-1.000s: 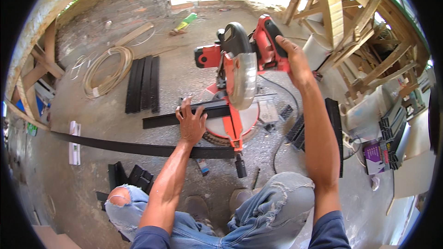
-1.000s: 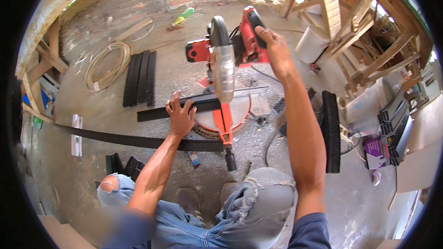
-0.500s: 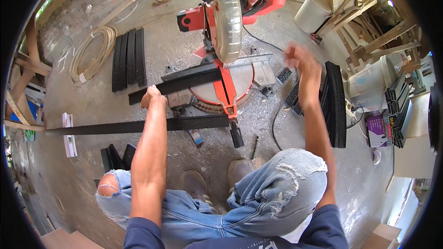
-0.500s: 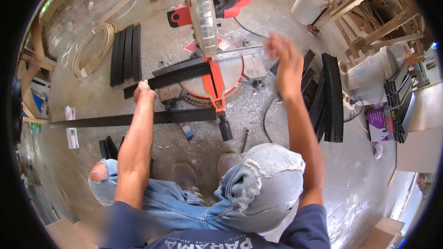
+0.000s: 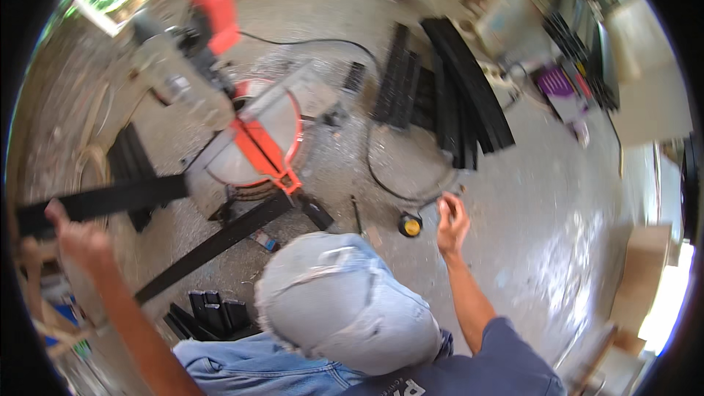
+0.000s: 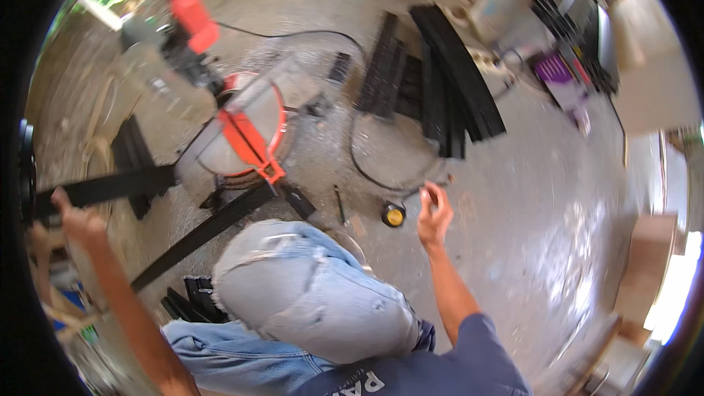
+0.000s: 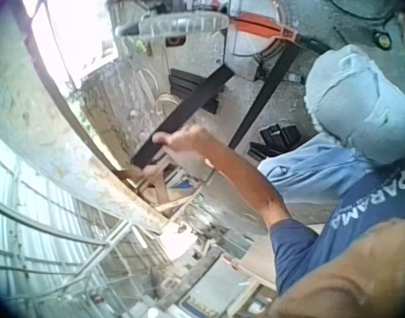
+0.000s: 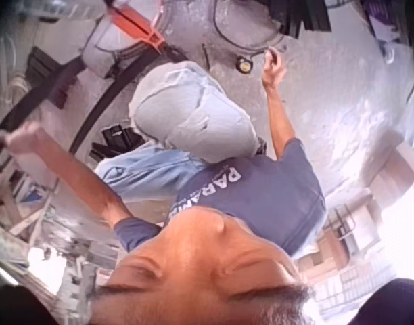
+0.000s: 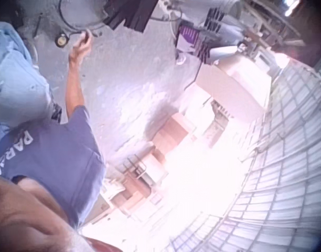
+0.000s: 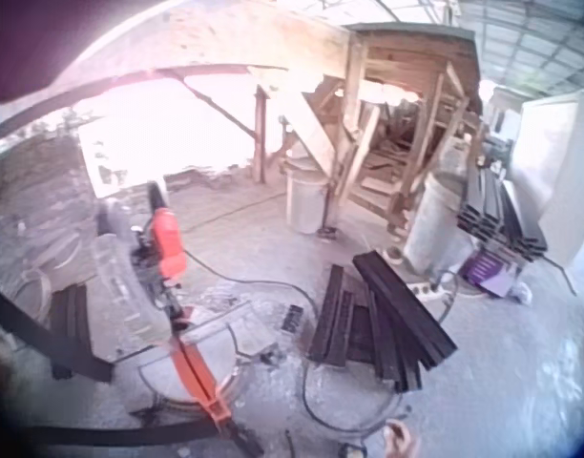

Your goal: The person measures several black boards with a tape measure and cuts them using a miter saw.

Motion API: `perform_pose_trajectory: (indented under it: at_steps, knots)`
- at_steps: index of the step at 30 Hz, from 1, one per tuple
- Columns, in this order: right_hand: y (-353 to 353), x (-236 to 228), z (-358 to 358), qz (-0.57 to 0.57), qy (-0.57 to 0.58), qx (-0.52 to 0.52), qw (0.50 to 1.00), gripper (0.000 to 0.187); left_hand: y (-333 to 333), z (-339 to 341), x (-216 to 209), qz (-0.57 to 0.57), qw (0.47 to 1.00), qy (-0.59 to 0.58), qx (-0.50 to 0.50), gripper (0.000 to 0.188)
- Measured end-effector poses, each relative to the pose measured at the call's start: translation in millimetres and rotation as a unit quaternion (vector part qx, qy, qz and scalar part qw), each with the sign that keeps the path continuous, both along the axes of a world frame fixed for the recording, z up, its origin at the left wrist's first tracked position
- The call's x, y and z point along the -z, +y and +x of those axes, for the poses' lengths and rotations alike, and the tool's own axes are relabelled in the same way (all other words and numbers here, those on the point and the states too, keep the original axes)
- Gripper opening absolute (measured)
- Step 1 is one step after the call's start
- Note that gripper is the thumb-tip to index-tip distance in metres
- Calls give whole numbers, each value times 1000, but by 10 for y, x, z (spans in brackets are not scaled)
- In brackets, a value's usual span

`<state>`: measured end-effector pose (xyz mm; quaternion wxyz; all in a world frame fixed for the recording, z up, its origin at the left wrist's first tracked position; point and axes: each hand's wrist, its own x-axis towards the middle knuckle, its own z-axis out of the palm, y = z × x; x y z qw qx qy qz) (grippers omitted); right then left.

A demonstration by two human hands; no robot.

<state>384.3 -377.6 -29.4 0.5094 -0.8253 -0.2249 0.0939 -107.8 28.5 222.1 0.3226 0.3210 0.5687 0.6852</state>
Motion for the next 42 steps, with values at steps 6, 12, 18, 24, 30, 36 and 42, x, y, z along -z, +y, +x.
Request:
perform_pose_trajectory:
  at_steps: [6, 12, 18, 24, 30, 36, 42]
  knots:
    - [134, -324, -11, -90, -208, -193, 955, 42, -719, -275, -744, 184, 953, 238, 29, 78]
    - [1, 2, -220, -342, -176, -387, 838, 69, -718, -271, -538, 247, 888, 270, -278, 50]
    - [268, 36, 49, -175, -70, -356, 915, 66, -720, -44, -589, 305, 937, 143, -86, 48]
    - [1263, -2229, -223, 210, 174, -308, 911, 74, -766, 377, -657, 231, 966, 113, -43, 46]
    - [2221, -3451, -942, 136, -41, -508, 850, 68, -729, 606, -442, 222, 968, 88, 72, 26]
    - [2936, -3727, -2163, 202, -137, -618, 748, 66, -931, 963, -668, 163, 941, -62, 290, 24]
    - [3139, -3518, -2710, 225, -145, -619, 739, 59, -930, 679, -547, 204, 916, -168, 302, 22]
